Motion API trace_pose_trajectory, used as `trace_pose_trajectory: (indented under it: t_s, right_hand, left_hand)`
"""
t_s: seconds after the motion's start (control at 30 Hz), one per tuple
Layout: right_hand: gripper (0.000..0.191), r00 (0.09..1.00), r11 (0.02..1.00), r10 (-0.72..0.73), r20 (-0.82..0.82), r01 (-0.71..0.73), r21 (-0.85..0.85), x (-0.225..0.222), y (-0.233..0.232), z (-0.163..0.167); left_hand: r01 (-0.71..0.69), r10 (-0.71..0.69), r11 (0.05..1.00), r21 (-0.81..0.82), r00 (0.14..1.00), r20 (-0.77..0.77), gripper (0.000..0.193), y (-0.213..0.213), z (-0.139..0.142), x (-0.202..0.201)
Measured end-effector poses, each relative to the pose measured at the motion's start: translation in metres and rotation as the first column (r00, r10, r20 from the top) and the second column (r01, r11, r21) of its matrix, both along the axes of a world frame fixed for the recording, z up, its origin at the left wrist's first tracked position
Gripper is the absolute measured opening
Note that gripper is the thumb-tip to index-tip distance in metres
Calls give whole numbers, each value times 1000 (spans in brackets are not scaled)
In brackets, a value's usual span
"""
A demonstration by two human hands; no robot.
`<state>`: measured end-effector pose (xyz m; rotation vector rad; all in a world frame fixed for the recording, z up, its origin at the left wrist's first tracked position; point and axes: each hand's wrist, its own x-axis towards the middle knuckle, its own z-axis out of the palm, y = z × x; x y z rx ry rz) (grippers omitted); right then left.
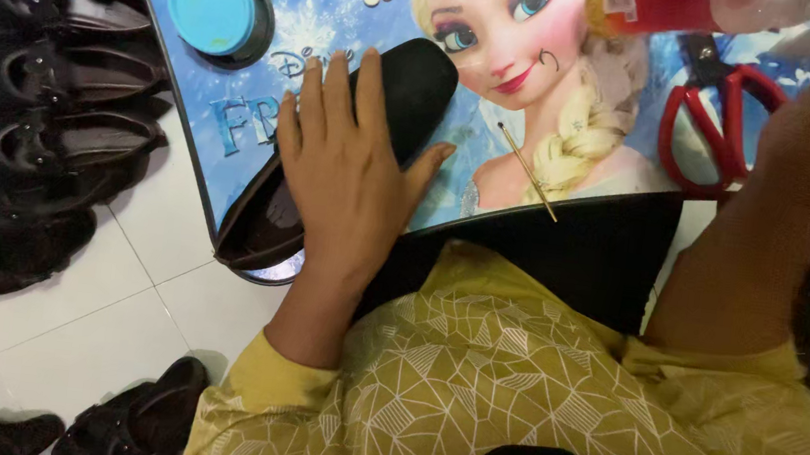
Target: The person sits on the floor and wipes black Mary Jane shoes one at a time with a white cloth or tissue, rubbing the straps, flower decorations and edges, then places each finished shoe in rows on the floor. They occasionally use a thin stick to scrape at the shoe surface and reach for the next shoe from the rows.
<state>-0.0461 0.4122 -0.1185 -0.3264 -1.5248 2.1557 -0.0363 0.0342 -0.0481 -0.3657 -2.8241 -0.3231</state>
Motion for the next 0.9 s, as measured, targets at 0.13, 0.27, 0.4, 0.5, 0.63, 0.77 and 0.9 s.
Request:
trace_pose_trajectory:
  t_s: [0.13,0.27,0.4,0.5,0.63,0.77,0.9]
  right_hand:
    - [30,986,872,17,165,-95,481,13,-20,16]
    - [27,987,645,40,157,-146,750,37,-43,31]
    - [25,993,526,21,119,-113,843,45,-59,33]
    - [23,997,494,-7,81,-67,867,38,-59,31]
    - [22,999,463,-44,14,8,886,31,-41,34]
    - [21,998,390,-33,-47,56,919,40,-27,39]
    - [21,999,220,-17,-49,52,974,49,-29,44]
  left_hand:
    - [-41,44,999,-28,991,127,101,2,-11,-10]
    - [-37,30,998,46,991,132,95,-4,-17,-11]
    - [-19,9,996,84,992,124,93,-8,-19,-12]
    - [-22,15,997,69,995,98,93,-6,-20,-13]
    - [-15,9,997,75,997,79,91,-6,-18,-13]
    - [-9,4,999,53,995,97,91,-7,-17,-12]
    - [3,-8,999,47,996,85,91,-5,-17,-13]
